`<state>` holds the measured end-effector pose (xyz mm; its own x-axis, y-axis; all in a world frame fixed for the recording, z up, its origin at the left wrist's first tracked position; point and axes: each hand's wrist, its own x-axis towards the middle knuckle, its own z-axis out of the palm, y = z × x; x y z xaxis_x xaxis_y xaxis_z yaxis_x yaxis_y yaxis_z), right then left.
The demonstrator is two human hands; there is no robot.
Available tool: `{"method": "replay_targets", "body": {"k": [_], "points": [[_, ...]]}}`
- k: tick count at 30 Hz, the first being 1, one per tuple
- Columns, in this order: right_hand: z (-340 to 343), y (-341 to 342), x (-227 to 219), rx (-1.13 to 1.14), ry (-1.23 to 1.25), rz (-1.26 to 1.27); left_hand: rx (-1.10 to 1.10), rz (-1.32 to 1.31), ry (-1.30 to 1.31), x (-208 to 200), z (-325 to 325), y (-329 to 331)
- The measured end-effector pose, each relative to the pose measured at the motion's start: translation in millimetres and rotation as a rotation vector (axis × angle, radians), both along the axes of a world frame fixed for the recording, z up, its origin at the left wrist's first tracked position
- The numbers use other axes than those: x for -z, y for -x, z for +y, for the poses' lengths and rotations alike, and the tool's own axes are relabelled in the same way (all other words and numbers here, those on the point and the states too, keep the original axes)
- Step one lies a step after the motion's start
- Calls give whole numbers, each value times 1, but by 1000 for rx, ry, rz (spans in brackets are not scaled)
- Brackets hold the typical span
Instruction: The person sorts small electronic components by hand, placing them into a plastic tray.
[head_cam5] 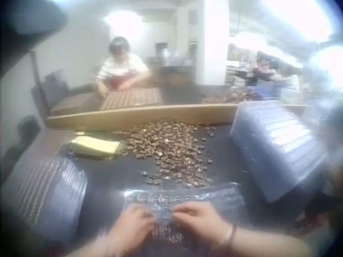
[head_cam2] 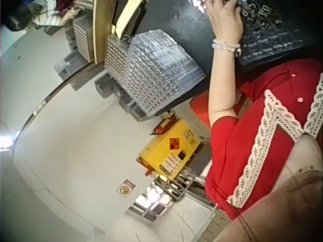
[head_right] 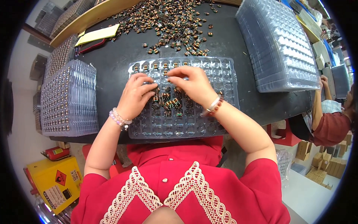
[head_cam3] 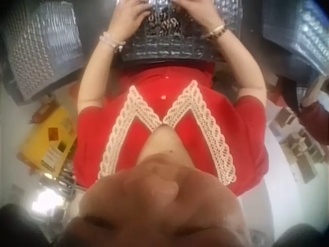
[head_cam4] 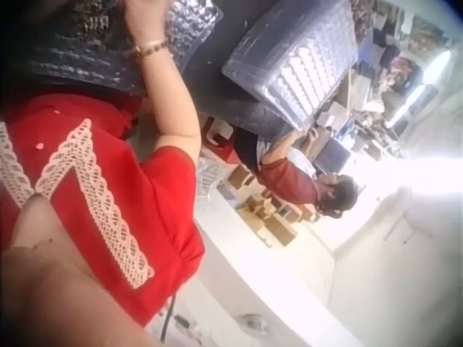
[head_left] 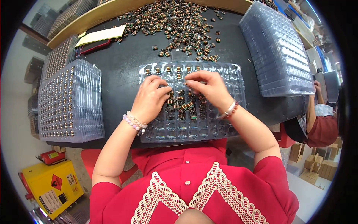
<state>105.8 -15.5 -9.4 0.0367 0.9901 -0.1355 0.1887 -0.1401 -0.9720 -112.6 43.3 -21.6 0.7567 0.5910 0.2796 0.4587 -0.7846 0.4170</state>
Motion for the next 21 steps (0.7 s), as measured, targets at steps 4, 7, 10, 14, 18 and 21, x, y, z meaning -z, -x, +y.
{"method": "replay_targets", "body": {"k": [4,7,10,14,18,21], "points": [[34,20,14,-30,-286,-288,5,-119,22,5,-3,3],[50,34,21,-55,-472,-577,104,-79,-37,1,-7,-5],[49,39,18,-47,-459,-806,80,-82,3,4,-14,-1],[46,39,23,-78,-404,-872,8,-80,27,7,-18,4],[46,35,21,-99,-431,-886,19,-44,92,4,-15,0],[43,27,13,-153,-434,-934,34,-46,117,2,-10,0]]}}
